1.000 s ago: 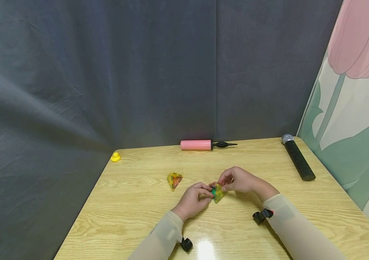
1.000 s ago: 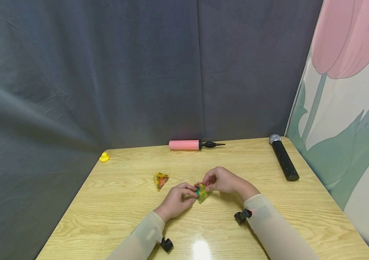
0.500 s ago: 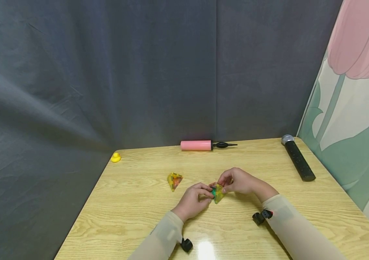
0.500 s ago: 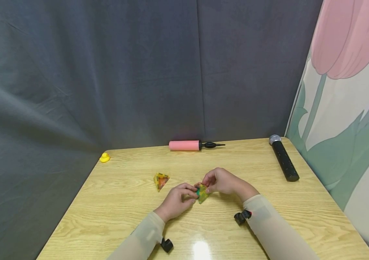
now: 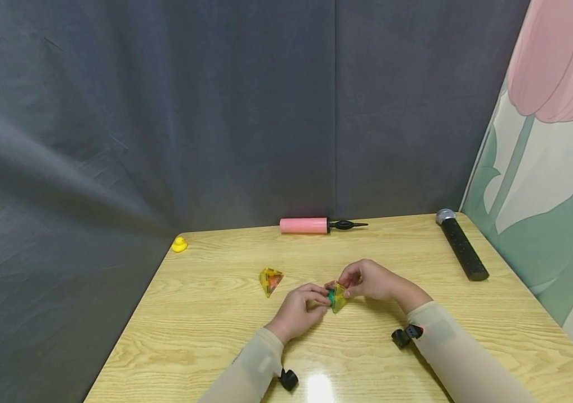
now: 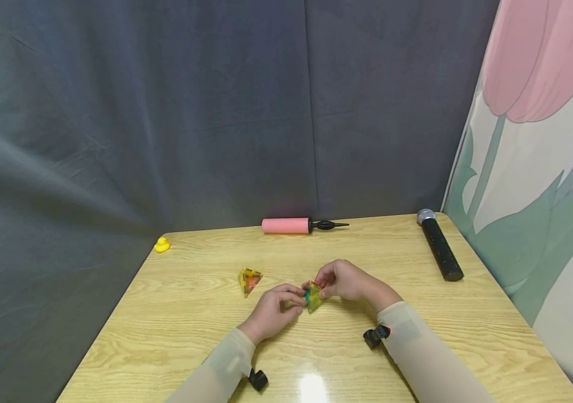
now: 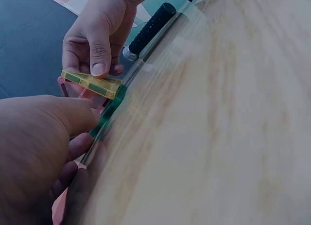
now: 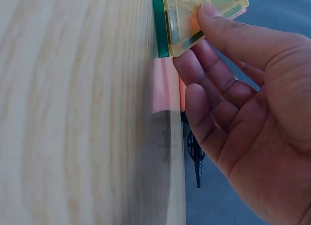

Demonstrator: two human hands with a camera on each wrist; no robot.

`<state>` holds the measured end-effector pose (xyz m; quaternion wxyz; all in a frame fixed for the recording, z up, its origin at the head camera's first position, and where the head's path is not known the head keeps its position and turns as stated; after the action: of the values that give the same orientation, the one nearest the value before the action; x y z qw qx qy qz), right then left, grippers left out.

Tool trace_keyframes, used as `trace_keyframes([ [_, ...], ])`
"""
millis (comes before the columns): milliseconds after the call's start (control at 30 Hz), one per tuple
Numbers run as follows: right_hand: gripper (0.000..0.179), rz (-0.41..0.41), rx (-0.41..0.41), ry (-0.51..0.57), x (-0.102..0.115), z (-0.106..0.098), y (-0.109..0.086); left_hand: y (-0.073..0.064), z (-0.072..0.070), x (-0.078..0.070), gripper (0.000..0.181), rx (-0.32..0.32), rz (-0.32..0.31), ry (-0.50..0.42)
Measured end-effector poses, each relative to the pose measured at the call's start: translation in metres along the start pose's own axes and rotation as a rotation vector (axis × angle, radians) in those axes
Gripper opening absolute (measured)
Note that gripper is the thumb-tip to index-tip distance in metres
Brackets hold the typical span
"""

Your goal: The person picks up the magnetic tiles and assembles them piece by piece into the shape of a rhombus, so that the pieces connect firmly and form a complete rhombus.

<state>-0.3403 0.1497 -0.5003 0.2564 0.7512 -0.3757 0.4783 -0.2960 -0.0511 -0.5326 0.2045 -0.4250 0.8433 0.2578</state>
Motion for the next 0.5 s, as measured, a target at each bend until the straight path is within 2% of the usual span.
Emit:
trace_keyframes([
  [200,0.016,0.003,-0.016,-0.006,-0.005,-0.004,0.000,0.001,-0.012,-0.003,0.017,-0.079,0.003,-0.057],
  [500,0.019,0.020,-0.053,-0.021,-0.006,-0.009,0.000,0.002,-0.034,-0.007,0.022,-0.157,-0.021,-0.019],
])
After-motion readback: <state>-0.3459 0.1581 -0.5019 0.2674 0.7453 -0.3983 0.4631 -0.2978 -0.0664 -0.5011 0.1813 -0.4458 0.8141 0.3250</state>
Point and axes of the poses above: each hand's wrist, its own y-axis towards the middle knuckle, its own z-axis out of the palm, x = y × z, the point moved 6 cm from there along y, towards the middle knuckle, and after that the axes turned 12 degrees about y, right-handed, at the moved point
